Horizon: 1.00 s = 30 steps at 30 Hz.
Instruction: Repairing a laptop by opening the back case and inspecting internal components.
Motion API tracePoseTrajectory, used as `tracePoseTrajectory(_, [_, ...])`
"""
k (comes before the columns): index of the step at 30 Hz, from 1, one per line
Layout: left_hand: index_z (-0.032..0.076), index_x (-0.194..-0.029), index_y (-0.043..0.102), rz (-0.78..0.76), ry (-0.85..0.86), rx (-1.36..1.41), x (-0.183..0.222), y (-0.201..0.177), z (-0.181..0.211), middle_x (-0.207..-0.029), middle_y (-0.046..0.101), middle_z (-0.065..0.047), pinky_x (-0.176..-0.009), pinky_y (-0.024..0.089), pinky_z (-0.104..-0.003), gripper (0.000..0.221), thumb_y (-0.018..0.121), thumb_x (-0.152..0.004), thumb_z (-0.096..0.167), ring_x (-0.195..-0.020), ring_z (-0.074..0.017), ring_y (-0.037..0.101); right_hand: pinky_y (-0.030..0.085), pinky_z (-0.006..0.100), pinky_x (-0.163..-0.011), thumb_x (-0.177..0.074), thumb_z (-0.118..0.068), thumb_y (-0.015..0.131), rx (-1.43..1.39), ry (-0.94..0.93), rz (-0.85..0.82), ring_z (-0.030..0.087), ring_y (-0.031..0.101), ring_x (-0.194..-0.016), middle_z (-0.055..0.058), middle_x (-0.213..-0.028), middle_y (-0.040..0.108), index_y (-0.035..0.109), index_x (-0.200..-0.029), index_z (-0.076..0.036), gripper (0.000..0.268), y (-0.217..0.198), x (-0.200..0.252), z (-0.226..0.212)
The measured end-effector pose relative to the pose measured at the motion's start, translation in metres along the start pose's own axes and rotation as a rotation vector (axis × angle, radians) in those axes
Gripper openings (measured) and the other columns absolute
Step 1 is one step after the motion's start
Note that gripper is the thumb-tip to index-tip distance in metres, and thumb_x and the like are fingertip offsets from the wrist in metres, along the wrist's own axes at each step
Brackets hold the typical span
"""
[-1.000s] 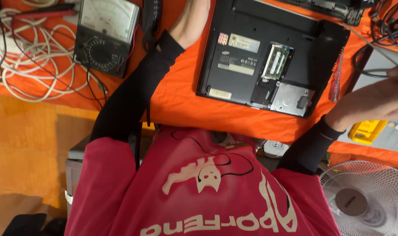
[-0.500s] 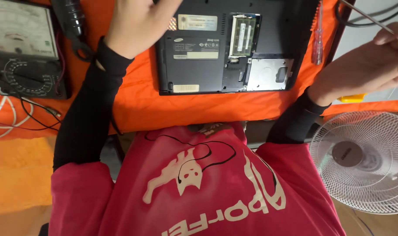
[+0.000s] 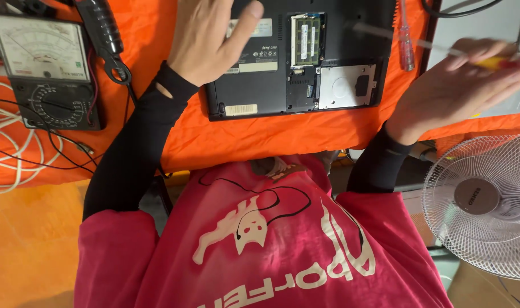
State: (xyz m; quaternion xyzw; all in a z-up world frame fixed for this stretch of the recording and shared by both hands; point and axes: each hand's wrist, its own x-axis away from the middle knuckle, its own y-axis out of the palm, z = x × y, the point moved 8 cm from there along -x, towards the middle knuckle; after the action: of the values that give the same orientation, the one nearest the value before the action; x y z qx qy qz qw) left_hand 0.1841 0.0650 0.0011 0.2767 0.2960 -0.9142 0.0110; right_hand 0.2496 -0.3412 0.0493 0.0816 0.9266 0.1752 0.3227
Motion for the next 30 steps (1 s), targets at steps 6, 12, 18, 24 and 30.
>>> tracePoseTrajectory(6, [0.0, -0.141, 0.049, 0.036, -0.075, -0.163, -0.014, -0.01, -0.002, -0.134, 0.061, -0.021, -0.116, 0.033, -0.053, 0.036, 0.041, -0.12, 0.028, -0.128, -0.0398, 0.052, 0.047, 0.023, -0.067, -0.116, -0.029, 0.054, -0.106, 0.181, 0.04, 0.017, 0.059, -0.082, 0.013, -0.097, 0.061, 0.051, -0.131, -0.009, 0.025, 0.011, 0.04, -0.013])
tracePoseTrajectory(12, [0.001, -0.139, 0.047, 0.044, -0.059, -0.162, -0.007, -0.009, -0.001, -0.129, 0.058, -0.018, -0.118, 0.031, -0.055, 0.038, 0.025, -0.119, 0.025, -0.128, -0.0392, 0.047, 0.046, 0.023, -0.064, -0.119, -0.028, 0.05, -0.114, 0.297, 0.024, 0.015, 0.057, -0.079, 0.009, -0.09, 0.059, 0.048, -0.12, -0.012, 0.017, 0.02, 0.083, -0.023])
tracePoseTrajectory(18, [0.003, -0.126, 0.049, 0.059, -0.124, -0.116, -0.01, -0.011, -0.009, -0.109, 0.05, -0.017, -0.107, 0.036, -0.054, 0.034, 0.029, -0.121, 0.03, -0.11, -0.0384, 0.046, 0.047, 0.027, -0.069, -0.12, -0.027, 0.049, -0.085, 0.414, -0.029, 0.017, 0.055, -0.078, 0.01, -0.092, 0.058, 0.044, -0.117, -0.01, 0.018, 0.034, 0.101, -0.023])
tracePoseTrajectory(24, [0.005, -0.109, 0.048, 0.029, -0.13, -0.102, -0.008, -0.006, -0.011, -0.103, 0.049, -0.016, -0.111, 0.035, -0.054, 0.04, 0.022, -0.121, 0.032, -0.109, -0.0373, 0.047, 0.045, 0.029, -0.073, -0.119, -0.03, 0.049, -0.005, 0.451, -0.1, 0.02, 0.054, -0.077, 0.011, -0.091, 0.058, 0.044, -0.121, -0.012, 0.019, 0.045, 0.109, -0.022])
tracePoseTrajectory(30, [0.004, -0.11, 0.049, 0.025, -0.112, -0.114, -0.017, -0.012, -0.002, -0.104, 0.05, -0.014, -0.114, 0.034, -0.053, 0.043, 0.019, -0.121, 0.033, -0.111, -0.0364, 0.048, 0.045, 0.03, -0.075, -0.119, -0.028, 0.05, -0.003, 0.505, -0.031, 0.019, 0.055, -0.079, 0.011, -0.093, 0.057, 0.043, -0.122, -0.011, 0.019, 0.037, 0.114, -0.015])
